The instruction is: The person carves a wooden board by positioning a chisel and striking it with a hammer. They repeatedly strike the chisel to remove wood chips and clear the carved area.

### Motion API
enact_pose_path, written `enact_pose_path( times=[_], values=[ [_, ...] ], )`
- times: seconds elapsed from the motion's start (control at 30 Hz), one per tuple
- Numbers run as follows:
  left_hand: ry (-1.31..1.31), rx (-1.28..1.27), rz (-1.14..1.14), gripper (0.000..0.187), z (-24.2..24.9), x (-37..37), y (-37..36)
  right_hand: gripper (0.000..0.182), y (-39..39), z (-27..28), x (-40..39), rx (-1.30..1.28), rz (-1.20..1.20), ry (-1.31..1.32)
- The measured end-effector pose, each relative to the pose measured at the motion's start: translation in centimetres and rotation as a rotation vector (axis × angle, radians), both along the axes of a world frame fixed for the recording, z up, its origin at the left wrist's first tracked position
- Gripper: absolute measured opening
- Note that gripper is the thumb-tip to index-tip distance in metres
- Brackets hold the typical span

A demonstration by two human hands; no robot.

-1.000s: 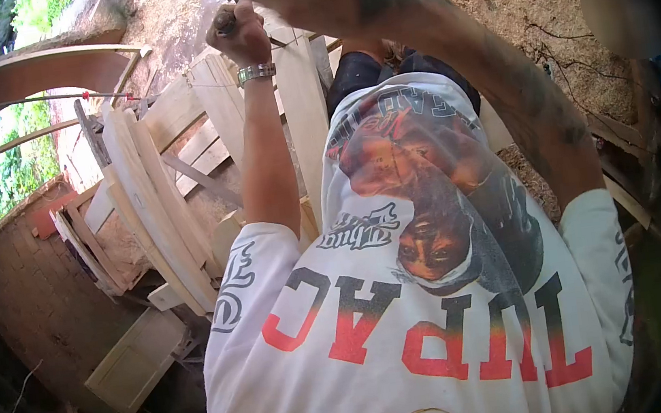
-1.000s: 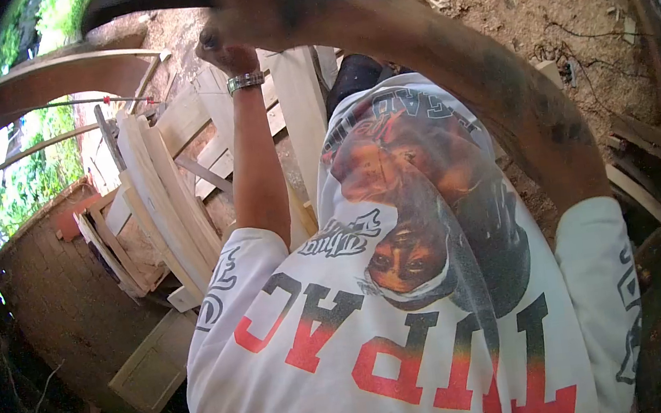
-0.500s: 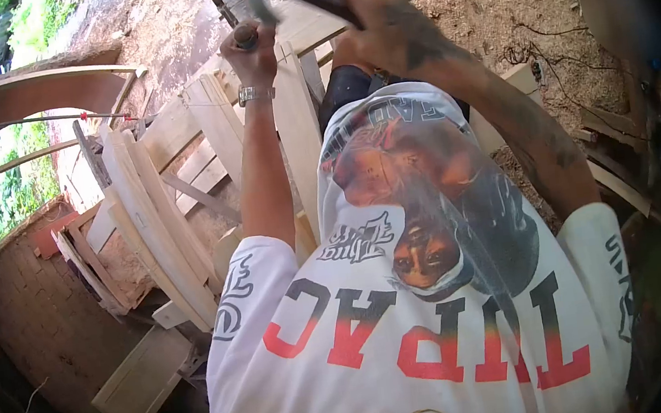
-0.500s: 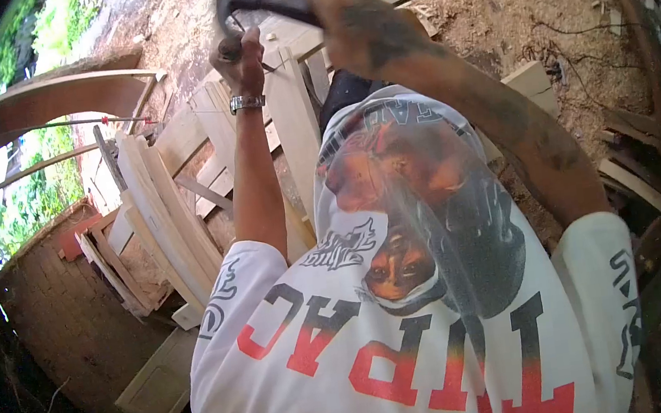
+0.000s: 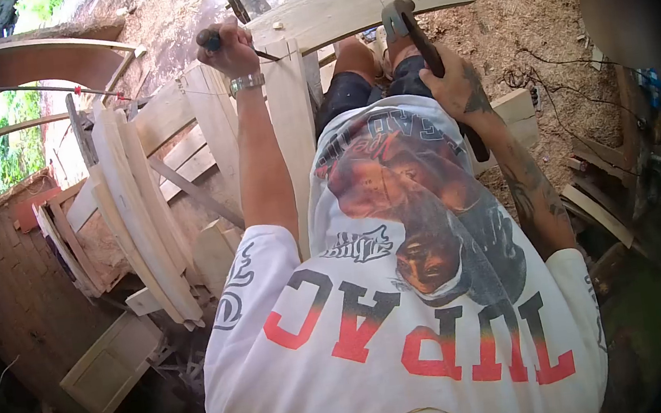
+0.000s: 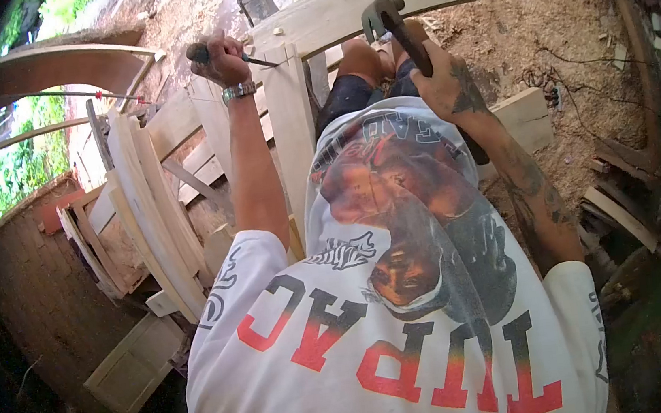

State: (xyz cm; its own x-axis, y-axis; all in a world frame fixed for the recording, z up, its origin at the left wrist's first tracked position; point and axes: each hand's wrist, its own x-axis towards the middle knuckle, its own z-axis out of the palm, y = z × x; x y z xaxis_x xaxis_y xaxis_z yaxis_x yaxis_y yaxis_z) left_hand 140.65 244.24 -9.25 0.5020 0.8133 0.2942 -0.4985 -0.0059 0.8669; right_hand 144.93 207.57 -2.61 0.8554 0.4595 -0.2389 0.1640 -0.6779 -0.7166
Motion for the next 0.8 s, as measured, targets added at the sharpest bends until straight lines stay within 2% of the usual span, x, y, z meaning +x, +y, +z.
enact_pose_path(
  times=[0.17,0.3,0.33,0.43,0.47,0.57,0.6,0.63,0.67,0.73,0.8],
  values=[
    [0.017,-0.038,0.056,0.024,0.8,0.5,-0.1,0.029,1.2,1.0,1.3,0.081,0.007,-0.033],
    [0.018,0.031,0.077,0.027,0.6,0.5,-0.2,0.02,1.4,0.0,2.3,0.098,0.009,-0.056],
    [0.029,0.1,0.105,0.029,0.1,0.5,0.2,0.02,1.4,0.0,2.3,0.095,0.003,-0.053],
    [0.006,0.099,0.134,0.029,-0.8,0.8,1.0,0.021,0.9,0.1,2.2,0.064,-0.006,-0.033],
    [0.007,-0.016,0.173,0.029,-4.6,0.9,4.3,0.025,0.5,-0.1,2.3,0.037,-0.004,-0.018],
    [-0.131,-0.13,0.621,0.031,1.0,3.4,7.9,0.03,-0.5,-0.8,2.3,-0.002,-0.008,0.006],
    [-0.215,0.085,0.21,0.033,-1.8,3.5,15.5,0.031,-1.1,-1.0,1.9,-0.015,-0.008,0.02],
    [-0.055,0.097,0.336,0.029,1.8,3.3,15.1,0.032,-2.0,-1.0,0.8,-0.028,-0.009,0.044],
    [0.084,0.229,0.382,0.026,4.7,3.0,13.4,0.033,-2.2,-0.9,0.6,-0.015,-0.008,0.043],
    [0.361,0.678,0.361,0.023,10.1,2.5,8.3,0.031,-2.5,-0.9,0.7,-0.024,-0.041,0.051],
    [0.573,0.976,0.184,0.026,10.0,0.8,3.8,0.029,-3.2,-1.1,0.0,-0.009,-0.076,0.082]
  ],
)
